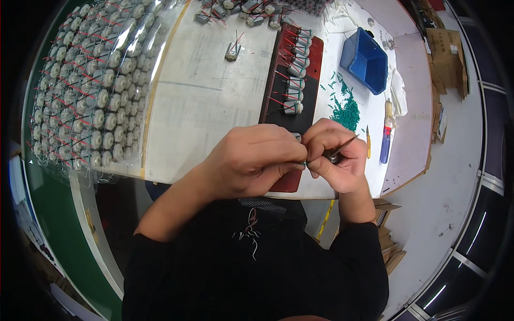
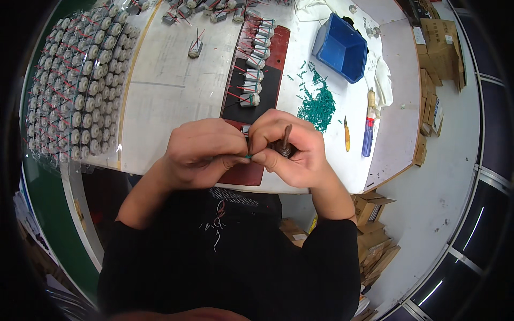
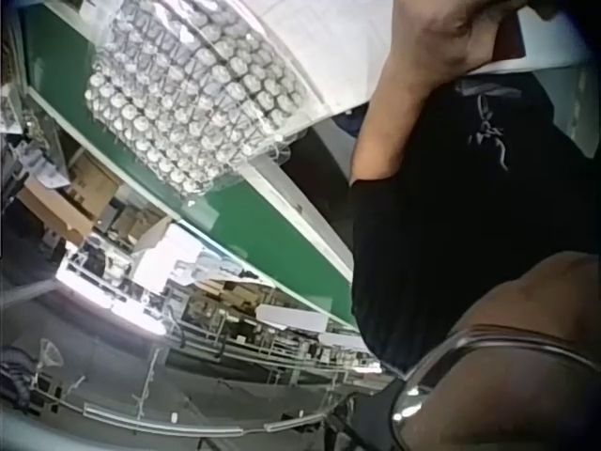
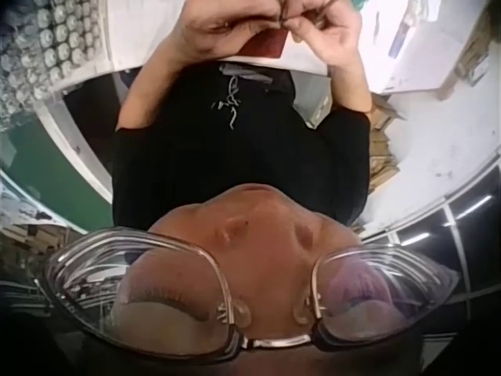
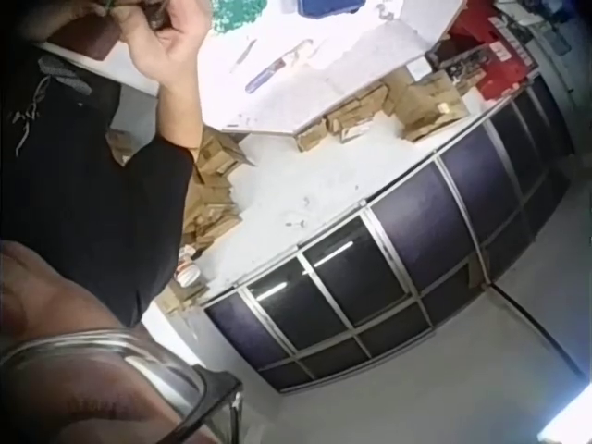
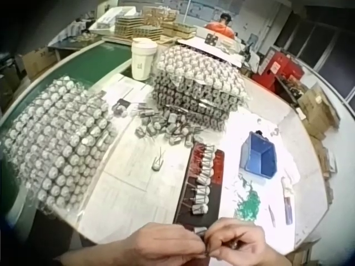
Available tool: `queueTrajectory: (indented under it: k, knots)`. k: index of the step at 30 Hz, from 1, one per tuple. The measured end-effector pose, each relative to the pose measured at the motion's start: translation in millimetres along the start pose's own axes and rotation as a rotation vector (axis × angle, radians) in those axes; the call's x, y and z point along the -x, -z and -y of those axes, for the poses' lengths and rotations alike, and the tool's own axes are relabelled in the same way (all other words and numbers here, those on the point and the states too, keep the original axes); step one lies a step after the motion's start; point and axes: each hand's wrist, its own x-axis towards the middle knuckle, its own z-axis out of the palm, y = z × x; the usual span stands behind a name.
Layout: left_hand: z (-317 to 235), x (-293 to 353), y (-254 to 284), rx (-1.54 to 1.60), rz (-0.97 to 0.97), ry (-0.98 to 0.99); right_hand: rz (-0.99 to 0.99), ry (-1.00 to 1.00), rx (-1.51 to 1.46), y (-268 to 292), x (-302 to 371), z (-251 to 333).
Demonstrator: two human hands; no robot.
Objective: Manually assembling small electronic components and wiring onto a red fixture on a production line.
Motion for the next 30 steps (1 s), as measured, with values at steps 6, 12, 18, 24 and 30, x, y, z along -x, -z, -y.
queueTrajectory:
  k: [6,12,18,24,30]
  knots:
    - [-7.0,-3.9,2.8,0.127,0.052,0.142,0.034,-0.077,-0.168,1.0,2.2,-2.4]
    - [-4.7,-4.6,0.7,-0.014,-0.031,0.108,-0.145,-0.067,-0.381,-6.0,4.6,-8.3]
    - [-4.4,-2.1,-2.0,-0.358,-0.004,0.160,-0.136,-0.266,-0.105,13.9,-5.3,0.6]
    - [-0.6,3.8,-0.4,-0.456,0.083,0.175,-0.028,-0.406,0.067,14.8,-7.9,-7.5]
    - [-0.6,3.0,-1.4,-0.381,0.083,0.242,-0.038,-0.413,0.066,13.0,-8.1,-6.9]
